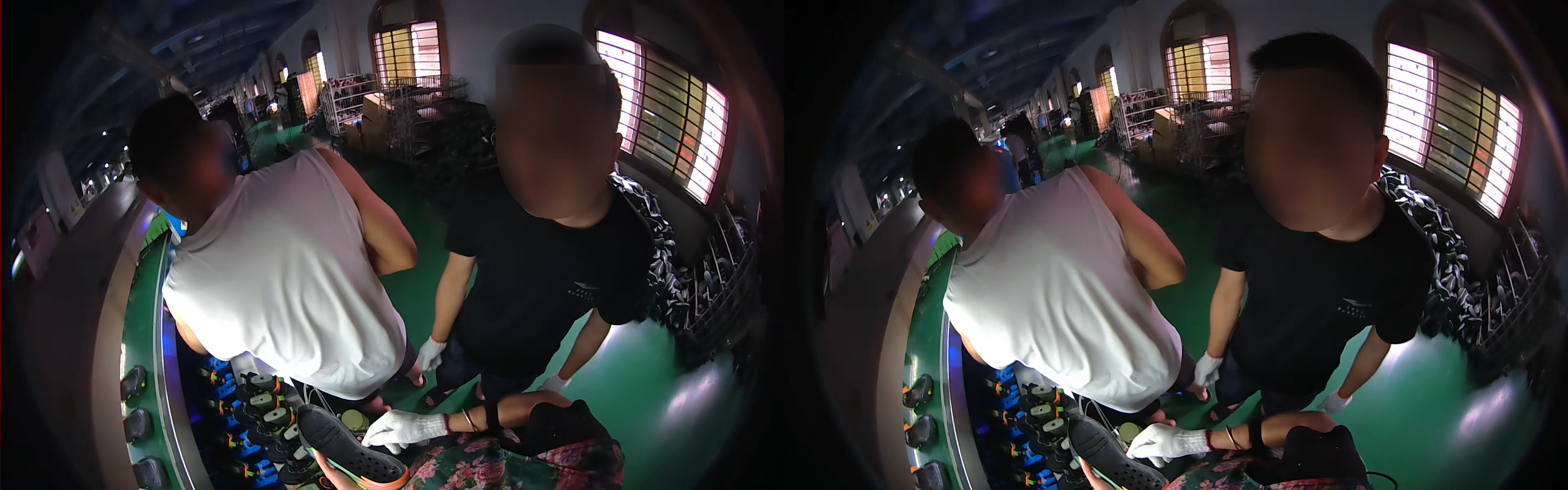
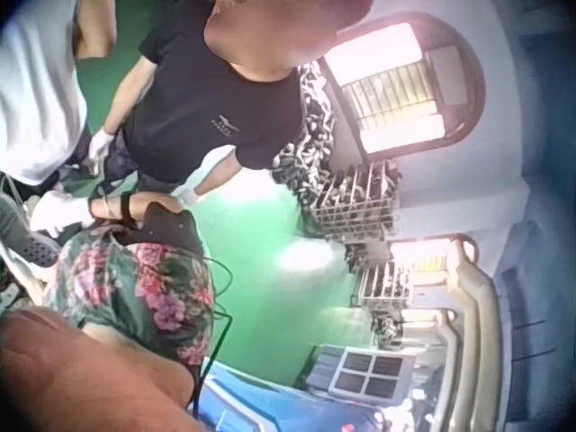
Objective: Apply adhesive to the bottom of shoe soles using a brush before moving them onto a conveyor belt.
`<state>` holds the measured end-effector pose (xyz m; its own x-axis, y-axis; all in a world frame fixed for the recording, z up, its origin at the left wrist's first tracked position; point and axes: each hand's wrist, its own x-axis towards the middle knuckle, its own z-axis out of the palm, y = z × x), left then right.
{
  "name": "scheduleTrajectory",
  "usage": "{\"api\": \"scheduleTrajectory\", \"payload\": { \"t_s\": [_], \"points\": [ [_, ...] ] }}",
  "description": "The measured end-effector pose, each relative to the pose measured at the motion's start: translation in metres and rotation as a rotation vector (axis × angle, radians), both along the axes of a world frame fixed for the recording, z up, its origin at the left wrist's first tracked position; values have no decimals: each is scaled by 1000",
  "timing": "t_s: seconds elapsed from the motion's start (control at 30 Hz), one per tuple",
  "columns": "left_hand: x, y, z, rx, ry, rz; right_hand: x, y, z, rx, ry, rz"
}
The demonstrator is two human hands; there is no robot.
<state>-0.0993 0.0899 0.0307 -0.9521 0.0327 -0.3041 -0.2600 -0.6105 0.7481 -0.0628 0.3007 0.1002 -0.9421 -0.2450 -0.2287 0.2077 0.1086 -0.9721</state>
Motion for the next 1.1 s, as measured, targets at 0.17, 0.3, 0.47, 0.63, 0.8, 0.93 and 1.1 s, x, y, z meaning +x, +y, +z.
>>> {"api": "scheduleTrajectory", "payload": {
  "t_s": [0.17, 0.3, 0.47, 0.63, 0.8, 0.93, 1.1],
  "points": [
    [-8, 10, 13, -29, 9, -44, -8, 20, -5, -116, -35, -213],
    [-12, 11, 9, -45, 1, -25, -15, 13, -14, -36, -93, -109],
    [0, 2, 14, -50, -6, 35, -20, -9, -4, -11, 57, 17],
    [0, 12, 9, -64, 7, 15, -13, -1, -1, -35, -64, -4],
    [5, 11, 13, -96, 17, 21, 1, 4, -20, -11, -131, 58],
    [2, 20, 13, -126, 65, 54, -19, 21, -22, -71, -210, -139],
    [6, 34, 22, -211, 153, 50, -29, 36, -33, -64, -218, 25]
  ]
}}
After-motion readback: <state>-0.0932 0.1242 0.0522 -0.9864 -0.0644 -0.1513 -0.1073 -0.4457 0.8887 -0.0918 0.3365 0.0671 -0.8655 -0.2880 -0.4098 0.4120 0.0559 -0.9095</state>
